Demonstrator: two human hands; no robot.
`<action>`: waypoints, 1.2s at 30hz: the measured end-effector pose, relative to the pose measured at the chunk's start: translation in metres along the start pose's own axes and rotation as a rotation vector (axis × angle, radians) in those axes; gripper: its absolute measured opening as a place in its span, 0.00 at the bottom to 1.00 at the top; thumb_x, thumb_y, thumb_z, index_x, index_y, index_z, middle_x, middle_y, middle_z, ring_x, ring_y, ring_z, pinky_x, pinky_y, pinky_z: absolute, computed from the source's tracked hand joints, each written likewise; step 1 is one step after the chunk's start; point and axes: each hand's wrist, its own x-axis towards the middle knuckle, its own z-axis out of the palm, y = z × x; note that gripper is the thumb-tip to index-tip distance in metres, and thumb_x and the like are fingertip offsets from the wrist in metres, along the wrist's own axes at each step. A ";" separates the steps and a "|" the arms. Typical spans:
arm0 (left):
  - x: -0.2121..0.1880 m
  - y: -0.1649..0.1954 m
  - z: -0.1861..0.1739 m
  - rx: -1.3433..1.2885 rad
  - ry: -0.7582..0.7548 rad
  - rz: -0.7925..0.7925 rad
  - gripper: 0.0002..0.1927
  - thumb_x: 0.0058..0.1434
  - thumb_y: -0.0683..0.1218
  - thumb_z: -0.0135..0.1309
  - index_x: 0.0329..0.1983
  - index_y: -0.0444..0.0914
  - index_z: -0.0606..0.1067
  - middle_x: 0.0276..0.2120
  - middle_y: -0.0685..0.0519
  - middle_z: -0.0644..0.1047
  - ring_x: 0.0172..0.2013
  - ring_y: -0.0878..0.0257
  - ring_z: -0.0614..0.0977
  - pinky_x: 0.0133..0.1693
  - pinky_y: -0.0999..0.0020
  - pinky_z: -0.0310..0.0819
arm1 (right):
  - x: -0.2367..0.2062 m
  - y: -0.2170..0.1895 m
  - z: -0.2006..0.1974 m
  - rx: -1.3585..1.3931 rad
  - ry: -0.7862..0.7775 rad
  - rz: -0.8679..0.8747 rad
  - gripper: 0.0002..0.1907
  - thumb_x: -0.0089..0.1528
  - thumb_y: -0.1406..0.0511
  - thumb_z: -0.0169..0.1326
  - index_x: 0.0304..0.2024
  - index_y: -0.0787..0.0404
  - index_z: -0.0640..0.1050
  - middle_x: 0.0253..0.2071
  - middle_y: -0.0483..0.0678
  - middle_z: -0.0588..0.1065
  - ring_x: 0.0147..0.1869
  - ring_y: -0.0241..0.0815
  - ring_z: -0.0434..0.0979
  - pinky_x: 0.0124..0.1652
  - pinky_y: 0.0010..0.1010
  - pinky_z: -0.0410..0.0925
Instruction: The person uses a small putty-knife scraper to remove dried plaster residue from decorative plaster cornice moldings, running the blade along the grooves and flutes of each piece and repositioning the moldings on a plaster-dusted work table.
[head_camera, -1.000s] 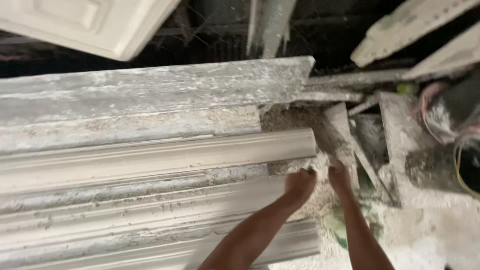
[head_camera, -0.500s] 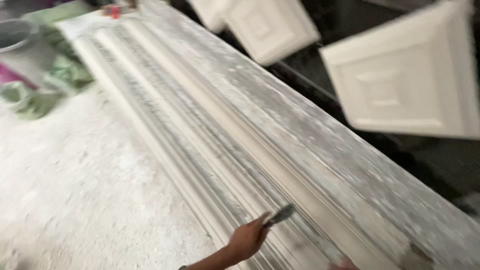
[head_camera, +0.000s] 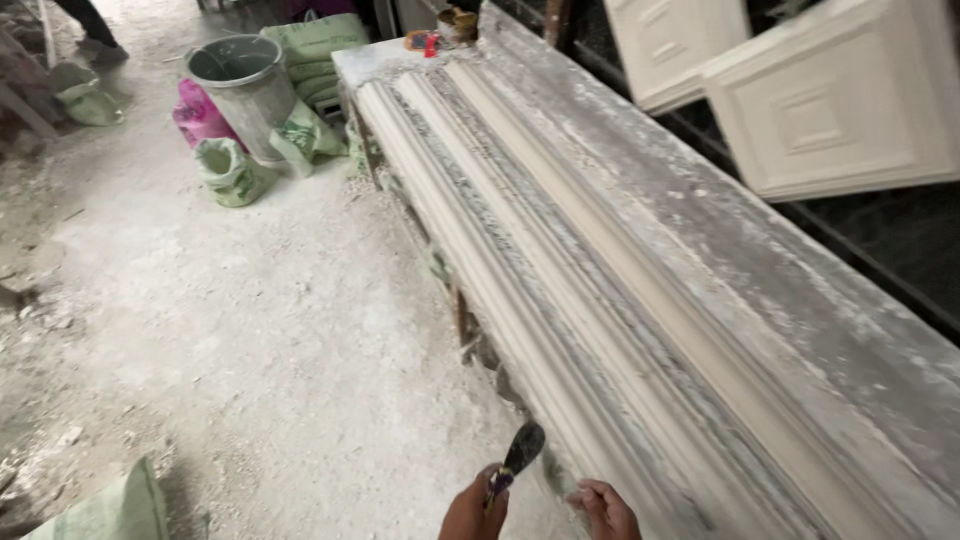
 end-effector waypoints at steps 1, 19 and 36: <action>0.004 0.000 -0.029 0.017 0.039 0.046 0.24 0.64 0.48 0.58 0.64 0.42 0.71 0.29 0.44 0.83 0.32 0.52 0.87 0.36 0.59 0.80 | 0.008 -0.004 0.027 -0.040 -0.045 -0.054 0.21 0.67 0.57 0.51 0.51 0.68 0.79 0.36 0.56 0.85 0.44 0.44 0.86 0.50 0.38 0.76; 0.118 -0.143 -0.221 -0.307 0.700 -0.199 0.24 0.62 0.50 0.56 0.60 0.38 0.73 0.22 0.49 0.84 0.24 0.68 0.86 0.31 0.73 0.79 | 0.176 -0.067 0.319 -0.173 -0.645 -0.034 0.30 0.68 0.65 0.44 0.74 0.55 0.58 0.55 0.54 0.79 0.50 0.39 0.86 0.53 0.33 0.75; 0.455 -0.130 -0.417 -0.456 0.683 -0.442 0.22 0.66 0.49 0.55 0.62 0.39 0.73 0.23 0.47 0.82 0.19 0.64 0.78 0.25 0.69 0.70 | 0.472 -0.260 0.505 -0.570 -0.728 -0.165 0.16 0.71 0.56 0.52 0.44 0.61 0.81 0.17 0.39 0.59 0.21 0.28 0.53 0.24 0.27 0.52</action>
